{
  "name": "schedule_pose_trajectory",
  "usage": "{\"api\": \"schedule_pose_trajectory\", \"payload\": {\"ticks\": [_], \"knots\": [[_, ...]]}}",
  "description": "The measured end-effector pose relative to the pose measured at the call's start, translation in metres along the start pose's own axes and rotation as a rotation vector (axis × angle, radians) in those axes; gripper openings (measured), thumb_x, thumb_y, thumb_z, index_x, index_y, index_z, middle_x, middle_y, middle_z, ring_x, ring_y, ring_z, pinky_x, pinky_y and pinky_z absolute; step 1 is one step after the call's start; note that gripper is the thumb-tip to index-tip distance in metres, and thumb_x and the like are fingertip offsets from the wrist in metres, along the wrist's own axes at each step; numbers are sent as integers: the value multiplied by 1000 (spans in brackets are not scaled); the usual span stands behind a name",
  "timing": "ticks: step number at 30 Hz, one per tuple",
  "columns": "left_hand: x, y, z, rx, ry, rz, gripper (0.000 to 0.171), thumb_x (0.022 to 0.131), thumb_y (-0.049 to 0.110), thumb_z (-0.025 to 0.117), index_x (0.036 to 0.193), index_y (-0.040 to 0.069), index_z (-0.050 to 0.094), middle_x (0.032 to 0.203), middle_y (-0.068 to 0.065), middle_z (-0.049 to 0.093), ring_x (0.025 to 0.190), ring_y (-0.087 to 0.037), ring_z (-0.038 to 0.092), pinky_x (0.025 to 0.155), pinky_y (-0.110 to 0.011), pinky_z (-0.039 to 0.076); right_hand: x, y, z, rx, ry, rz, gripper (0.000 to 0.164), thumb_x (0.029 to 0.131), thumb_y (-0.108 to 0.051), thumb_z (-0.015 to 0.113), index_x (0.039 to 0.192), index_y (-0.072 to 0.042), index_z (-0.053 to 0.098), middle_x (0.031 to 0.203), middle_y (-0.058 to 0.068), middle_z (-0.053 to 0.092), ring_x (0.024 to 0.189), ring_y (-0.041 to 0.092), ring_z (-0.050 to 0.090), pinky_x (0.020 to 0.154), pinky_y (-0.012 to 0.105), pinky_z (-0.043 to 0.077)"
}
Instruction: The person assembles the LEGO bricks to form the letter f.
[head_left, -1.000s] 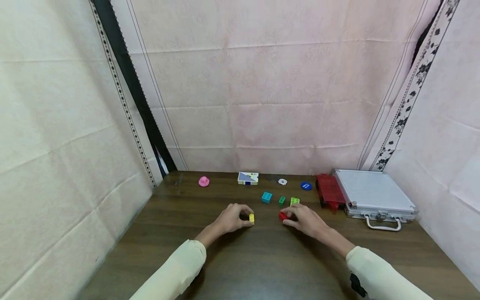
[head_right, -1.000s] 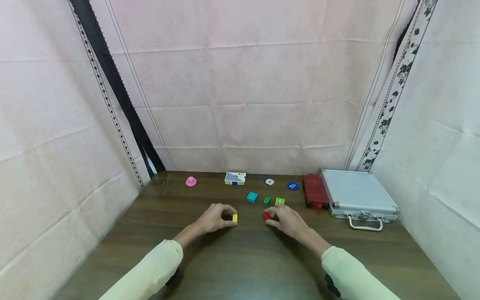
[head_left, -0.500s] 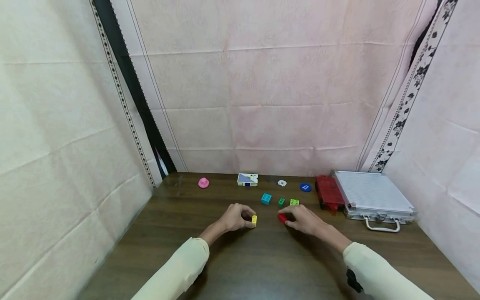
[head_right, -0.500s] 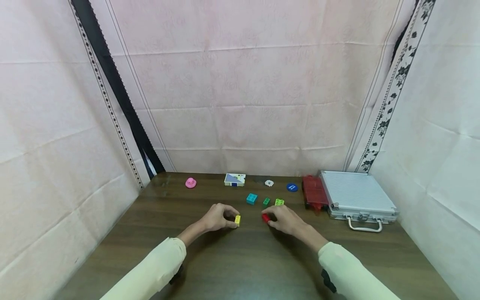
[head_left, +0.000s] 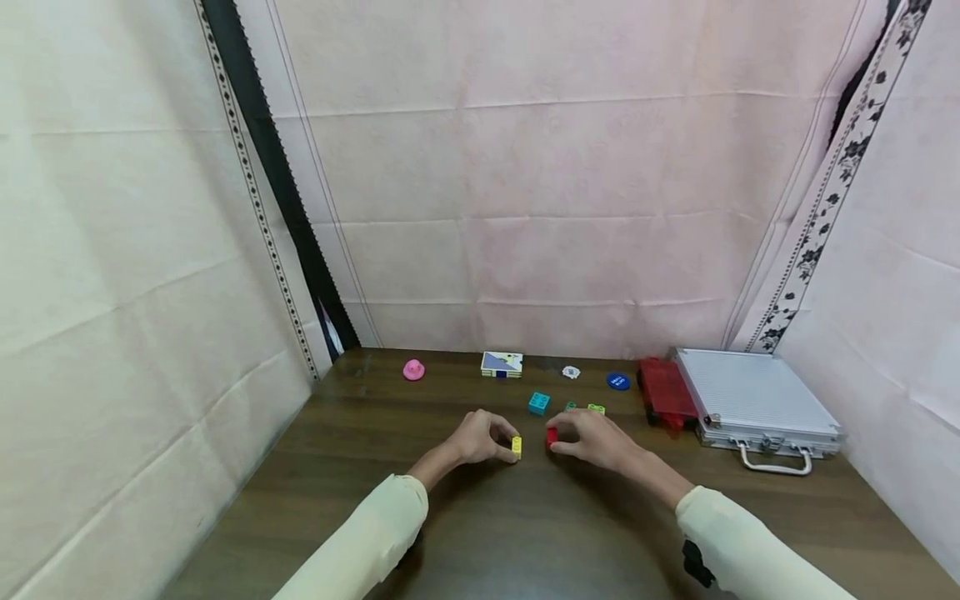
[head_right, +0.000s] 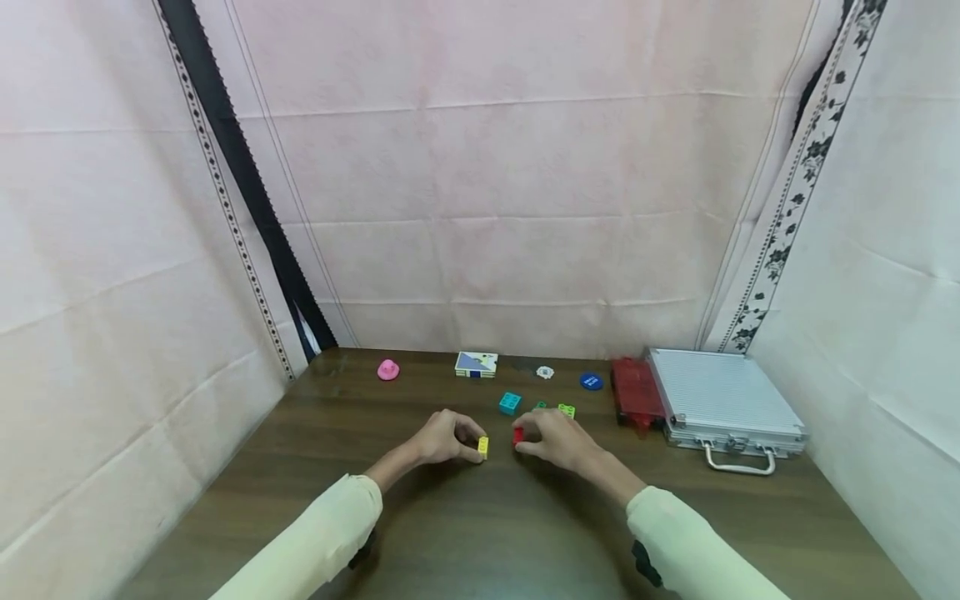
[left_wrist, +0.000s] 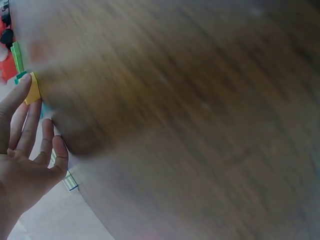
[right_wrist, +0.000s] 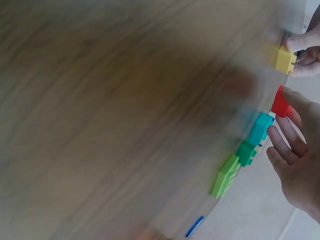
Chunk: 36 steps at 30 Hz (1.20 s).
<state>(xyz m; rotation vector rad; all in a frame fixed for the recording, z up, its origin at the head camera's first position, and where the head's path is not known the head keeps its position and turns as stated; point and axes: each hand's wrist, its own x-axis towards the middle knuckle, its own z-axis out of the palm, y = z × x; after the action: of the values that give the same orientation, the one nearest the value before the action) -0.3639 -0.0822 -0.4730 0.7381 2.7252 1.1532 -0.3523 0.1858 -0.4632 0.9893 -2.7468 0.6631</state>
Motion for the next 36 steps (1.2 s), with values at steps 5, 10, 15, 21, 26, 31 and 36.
{"api": "schedule_pose_trajectory", "payload": {"ticks": [5,10,15,21,26,31,36], "knots": [[2,1,3,0,2,-3,28,77,16,94,101,10,80,93,1,77,86,-13,68,82,-30,55,8,-9,3,8,25,-39,33,92,-22,82,119,-5,75,113,5,75,97,19,70,86,40,59],[7,5,6,9,-1,0,29,77,19,94,101,11,81,93,3,77,88,-13,69,82,-30,55,14,-15,5,35,32,-55,33,92,-20,82,119,-3,74,114,8,75,101,24,71,86,41,59],[10,9,6,35,-7,-14,27,77,22,95,99,15,81,92,7,77,88,-10,68,84,-31,55,20,-21,8,55,27,-56,33,93,-21,81,120,-3,74,113,6,75,104,24,71,87,39,58],[11,8,3,47,-5,-17,27,75,23,96,95,17,80,91,7,77,86,-7,68,83,-29,54,26,-24,11,48,35,-75,31,92,-20,82,118,-5,75,110,4,76,100,17,71,82,31,57],[9,5,1,54,-4,-25,26,74,23,96,93,17,80,90,7,77,85,-7,68,82,-28,54,29,-27,15,52,46,-98,28,91,-19,83,116,-6,76,109,2,76,97,14,70,81,31,57],[5,2,0,42,2,-35,27,74,23,96,95,17,81,92,7,78,89,-9,70,85,-30,54,31,-31,21,81,55,-102,28,90,-18,83,115,-6,77,107,2,77,95,13,71,81,31,57],[3,0,-1,46,6,-41,28,75,25,96,97,17,80,93,7,78,93,-11,70,88,-34,55,32,-32,25,110,48,-106,28,91,-18,83,116,-7,77,107,3,78,98,18,72,83,36,58]]}}
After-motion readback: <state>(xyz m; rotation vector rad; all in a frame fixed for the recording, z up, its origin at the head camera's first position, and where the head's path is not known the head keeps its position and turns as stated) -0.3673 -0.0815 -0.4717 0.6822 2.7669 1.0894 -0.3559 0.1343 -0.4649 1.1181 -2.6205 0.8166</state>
